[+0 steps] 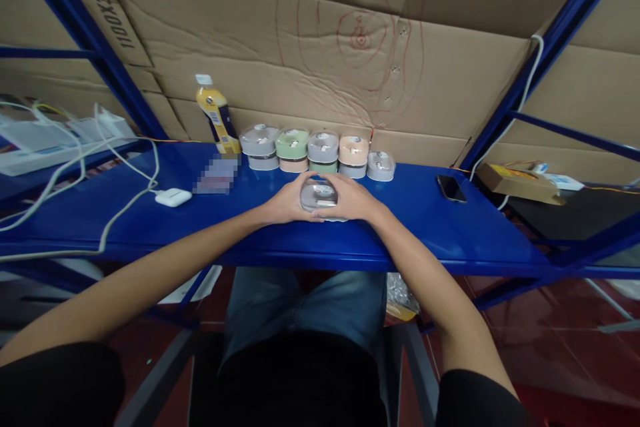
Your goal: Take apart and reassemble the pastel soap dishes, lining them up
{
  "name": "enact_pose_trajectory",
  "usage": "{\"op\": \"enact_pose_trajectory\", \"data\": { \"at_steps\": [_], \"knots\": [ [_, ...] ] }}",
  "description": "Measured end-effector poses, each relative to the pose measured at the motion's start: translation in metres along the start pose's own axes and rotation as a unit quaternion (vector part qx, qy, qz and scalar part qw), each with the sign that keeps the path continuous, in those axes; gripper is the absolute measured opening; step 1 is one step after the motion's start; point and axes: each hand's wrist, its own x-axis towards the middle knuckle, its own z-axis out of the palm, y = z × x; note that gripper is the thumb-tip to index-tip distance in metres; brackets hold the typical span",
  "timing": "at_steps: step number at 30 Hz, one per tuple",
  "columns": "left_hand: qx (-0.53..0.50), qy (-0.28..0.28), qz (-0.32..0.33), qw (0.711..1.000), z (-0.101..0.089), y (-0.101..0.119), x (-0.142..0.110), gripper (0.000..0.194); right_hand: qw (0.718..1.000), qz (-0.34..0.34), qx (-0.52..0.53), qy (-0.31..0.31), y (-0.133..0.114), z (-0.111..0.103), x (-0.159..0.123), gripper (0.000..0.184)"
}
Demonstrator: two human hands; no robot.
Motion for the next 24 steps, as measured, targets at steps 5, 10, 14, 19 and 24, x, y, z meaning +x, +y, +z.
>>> {"op": "enact_pose_trajectory", "data": {
  "at_steps": [5,10,14,19,24],
  "knots": [
    [0.018,0.01,-0.005,1.0,0.0,0.001,-0.004,0.136,0.999,-0.001,-0.002,0.039,0.0,-0.011,-0.007,0.094],
    [0.079,-0.041,0.044,0.995,-0.006,0.009,-0.012,0.069,0.992,0.105,0.027,0.062,0.038,-0.042,-0.021,0.079],
    [0.089,-0.055,0.053,0.993,-0.008,0.011,-0.012,0.045,0.986,0.157,0.025,0.044,0.065,-0.055,-0.026,0.073],
    [0.102,0.012,0.048,0.994,-0.03,-0.002,-0.006,0.046,0.981,0.194,0.007,0.028,0.074,-0.061,-0.028,0.078],
    [0.138,0.067,-0.016,0.988,-0.061,-0.024,-0.007,0.043,0.978,0.206,-0.033,-0.009,0.073,-0.061,-0.028,0.088]
  ]
}}
